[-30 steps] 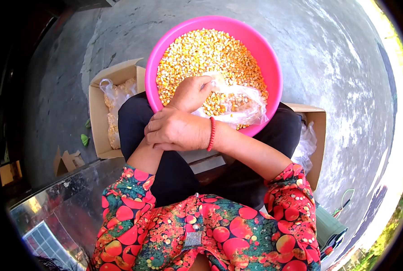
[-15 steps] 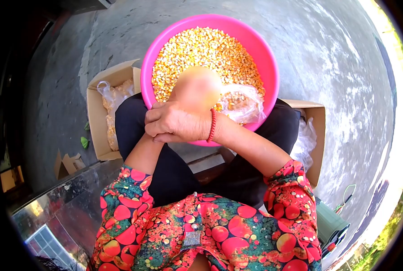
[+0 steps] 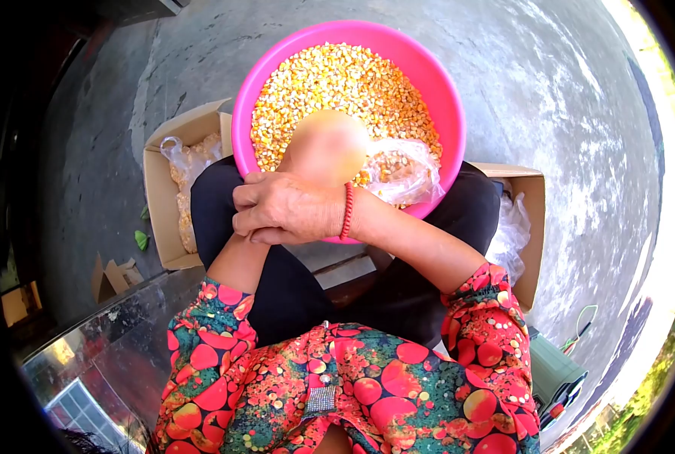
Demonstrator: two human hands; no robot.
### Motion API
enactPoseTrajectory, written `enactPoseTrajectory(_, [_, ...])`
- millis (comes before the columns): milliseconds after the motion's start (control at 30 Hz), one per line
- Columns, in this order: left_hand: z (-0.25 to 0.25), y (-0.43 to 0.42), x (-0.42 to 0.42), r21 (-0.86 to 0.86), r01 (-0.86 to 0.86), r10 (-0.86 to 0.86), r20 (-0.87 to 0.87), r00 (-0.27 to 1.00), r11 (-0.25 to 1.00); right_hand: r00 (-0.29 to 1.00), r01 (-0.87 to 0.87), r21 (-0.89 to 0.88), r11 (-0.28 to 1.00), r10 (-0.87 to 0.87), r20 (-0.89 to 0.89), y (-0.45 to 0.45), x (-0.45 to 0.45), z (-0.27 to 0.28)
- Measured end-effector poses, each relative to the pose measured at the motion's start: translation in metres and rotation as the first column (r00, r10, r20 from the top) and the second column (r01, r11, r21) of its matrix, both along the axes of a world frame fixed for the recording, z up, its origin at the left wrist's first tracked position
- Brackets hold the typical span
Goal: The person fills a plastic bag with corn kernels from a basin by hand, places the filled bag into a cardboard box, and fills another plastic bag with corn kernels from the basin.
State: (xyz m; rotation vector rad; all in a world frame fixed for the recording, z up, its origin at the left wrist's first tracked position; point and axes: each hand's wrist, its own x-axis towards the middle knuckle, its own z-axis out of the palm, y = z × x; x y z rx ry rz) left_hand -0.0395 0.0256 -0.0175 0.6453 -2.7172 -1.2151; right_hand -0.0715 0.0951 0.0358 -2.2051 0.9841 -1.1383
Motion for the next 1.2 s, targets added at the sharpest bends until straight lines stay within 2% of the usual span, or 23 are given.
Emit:
enactPoseTrajectory(100, [-0.002, -0.001, 0.003, 0.006, 0.001, -0.001, -0.007, 1.0, 1.0, 1.0, 0.01, -0.002, 1.0, -0.01, -0.004, 0.003, -0.003, 0.0])
enactPoseTrajectory(167, [-0.003, -0.003, 0.005, 0.016, 0.006, -0.006, -0.01, 1.0, 1.0, 0.997, 0.064, -0.073, 0.995, -0.06, 0.051, 0.003, -0.002, -0.002])
enactPoseTrajectory(267, [-0.004, -0.007, 0.009, 0.038, 0.015, -0.013, -0.042, 0.999, 0.999, 0.995, 0.069, -0.014, 0.998, -0.068, 0.072, 0.011, -0.014, 0.004])
enactPoseTrajectory(300, [-0.006, -0.01, 0.013, 0.048, 0.019, -0.016, -0.073, 0.997, 0.999, 0.995, 0.069, -0.013, 0.997, -0.068, 0.072, 0.015, -0.019, -0.01])
enactPoseTrajectory(367, [-0.012, -0.016, 0.024, 0.096, 0.027, -0.007, -0.197, 0.98, 0.995, 0.938, 0.282, 0.055, 0.958, -0.287, 0.195, 0.025, -0.027, -0.068])
enactPoseTrajectory(433, [-0.017, -0.021, 0.022, 0.165, 0.045, 0.019, -0.367, 0.93, 0.985, 0.885, 0.381, 0.1, 0.919, -0.394, 0.249, 0.029, -0.04, -0.061])
enactPoseTrajectory(467, [-0.019, -0.022, 0.021, 0.193, 0.049, 0.035, -0.412, 0.911, 0.98, 0.902, 0.388, 0.099, 0.916, -0.4, 0.162, 0.029, -0.051, -0.021])
enactPoseTrajectory(500, [-0.012, -0.025, 0.017, 0.142, 0.032, 0.009, -0.282, 0.96, 0.989, 0.912, 0.395, 0.096, 0.913, -0.403, 0.074, 0.03, -0.059, 0.0])
enactPoseTrajectory(533, [-0.002, -0.027, 0.004, 0.007, 0.041, -0.041, 0.046, 0.998, 0.999, 0.88, 0.464, 0.136, 0.875, -0.473, 0.041, 0.03, -0.067, -0.009])
enactPoseTrajectory(567, [0.001, -0.027, 0.002, 0.007, 0.044, -0.044, 0.046, 0.998, 0.999, 0.892, 0.434, 0.239, 0.869, -0.452, 0.023, 0.033, -0.076, -0.018])
enactPoseTrajectory(633, [0.004, -0.026, 0.001, -0.019, -0.108, 0.108, -0.003, 0.994, 0.994, 0.882, 0.467, 0.315, 0.826, -0.411, -0.23, 0.037, -0.095, -0.039])
enactPoseTrajectory(667, [0.006, -0.028, 0.004, 0.071, -0.073, 0.082, -0.122, 0.989, 0.995, 0.82, 0.54, 0.341, 0.77, -0.39, -0.419, 0.041, -0.1, -0.043])
enactPoseTrajectory(700, [0.008, -0.029, 0.005, 0.071, -0.072, 0.08, -0.121, 0.989, 0.995, 0.82, 0.541, 0.341, 0.769, -0.391, -0.419, 0.044, -0.101, -0.045])
enactPoseTrajectory(767, [0.011, -0.029, 0.003, 0.066, -0.139, 0.145, -0.106, 0.984, 0.988, 0.713, 0.657, 0.372, 0.656, -0.38, -0.589, 0.051, -0.102, -0.048])
enactPoseTrajectory(800, [0.011, -0.029, 0.003, 0.097, -0.149, 0.165, -0.185, 0.969, 0.984, 0.71, 0.66, 0.37, 0.654, -0.382, -0.591, 0.054, -0.102, -0.045])
enactPoseTrajectory(833, [0.011, -0.03, 0.002, 0.097, -0.149, 0.165, -0.186, 0.969, 0.984, 0.709, 0.661, 0.369, 0.654, -0.383, -0.592, 0.055, -0.101, -0.041])
enactPoseTrajectory(900, [0.012, -0.034, 0.003, 0.122, -0.177, 0.195, -0.16, 0.968, 0.977, 0.821, 0.542, 0.452, 0.708, -0.334, -0.462, 0.055, -0.096, -0.032])
enactPoseTrajectory(933, [0.011, -0.035, 0.003, 0.122, -0.177, 0.195, -0.159, 0.968, 0.977, 0.869, 0.47, 0.567, 0.677, -0.242, -0.431, 0.053, -0.093, -0.025])
enactPoseTrajectory(967, [0.01, -0.036, 0.004, 0.145, -0.181, 0.204, -0.164, 0.965, 0.973, 0.87, 0.469, 0.567, 0.677, -0.243, -0.43, 0.054, -0.093, -0.025])
enactPoseTrajectory(1067, [0.0, -0.04, 0.004, 0.138, -0.149, 0.17, -0.154, 0.973, 0.979, 0.855, 0.483, 0.594, 0.643, -0.201, -0.478, 0.056, -0.098, -0.027])
enactPoseTrajectory(1133, [-0.001, -0.041, 0.005, 0.106, -0.116, 0.13, -0.139, 0.982, 0.988, 0.714, 0.671, 0.394, 0.628, -0.404, -0.572, 0.062, -0.11, -0.036])
enactPoseTrajectory(1200, [0.0, -0.04, 0.005, 0.106, -0.118, 0.128, -0.093, 0.987, 0.987, 0.713, 0.671, 0.387, 0.632, -0.408, -0.57, 0.065, -0.118, -0.033])
